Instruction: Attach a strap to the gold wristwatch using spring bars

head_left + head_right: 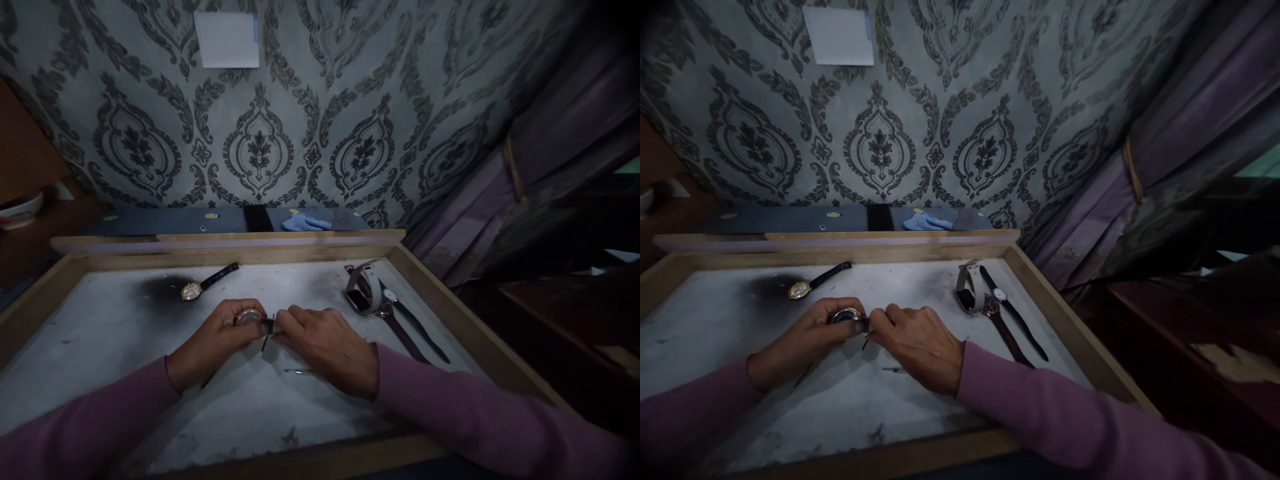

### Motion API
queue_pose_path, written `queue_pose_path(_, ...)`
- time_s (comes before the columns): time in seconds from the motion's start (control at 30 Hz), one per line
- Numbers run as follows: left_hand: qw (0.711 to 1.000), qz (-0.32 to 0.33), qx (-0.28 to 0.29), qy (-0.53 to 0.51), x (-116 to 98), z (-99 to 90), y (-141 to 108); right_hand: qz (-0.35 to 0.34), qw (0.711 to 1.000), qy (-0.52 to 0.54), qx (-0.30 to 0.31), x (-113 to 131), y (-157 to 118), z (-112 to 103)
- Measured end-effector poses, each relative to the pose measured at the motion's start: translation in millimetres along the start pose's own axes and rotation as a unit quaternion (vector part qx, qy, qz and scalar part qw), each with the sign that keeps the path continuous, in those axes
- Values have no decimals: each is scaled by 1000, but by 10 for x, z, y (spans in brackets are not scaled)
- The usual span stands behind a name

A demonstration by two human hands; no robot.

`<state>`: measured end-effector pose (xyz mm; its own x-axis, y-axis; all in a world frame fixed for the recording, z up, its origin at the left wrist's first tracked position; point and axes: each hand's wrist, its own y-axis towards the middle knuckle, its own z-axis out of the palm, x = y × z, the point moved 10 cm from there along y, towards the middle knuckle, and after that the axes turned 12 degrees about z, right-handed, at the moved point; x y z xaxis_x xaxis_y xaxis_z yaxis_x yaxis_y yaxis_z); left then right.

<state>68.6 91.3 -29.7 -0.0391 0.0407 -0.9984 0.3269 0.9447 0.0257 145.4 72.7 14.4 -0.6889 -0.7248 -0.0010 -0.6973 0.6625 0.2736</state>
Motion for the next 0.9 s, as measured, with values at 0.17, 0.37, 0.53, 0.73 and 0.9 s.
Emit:
queue_pose_path(0.17,1000,-1,-3,-13,-4,-1,4,4,999,33,-39,-22,8,-45)
queue_pose_path(0.37,1000,0,-4,-26,-1,-7,-14,65,989,129,-17,-166,9,-37)
queue_pose_path(0.53,999,-9,-5,-42,57,-9,-10,103,945,309,35,-257,26,-37)
queue_pose_path(0.73,998,-19,3,-56,87,8,-5,113,905,404,71,-275,60,-21)
queue_pose_path(0.9,998,-27,11,-47,81,21,-11,120,896,419,89,-290,62,29)
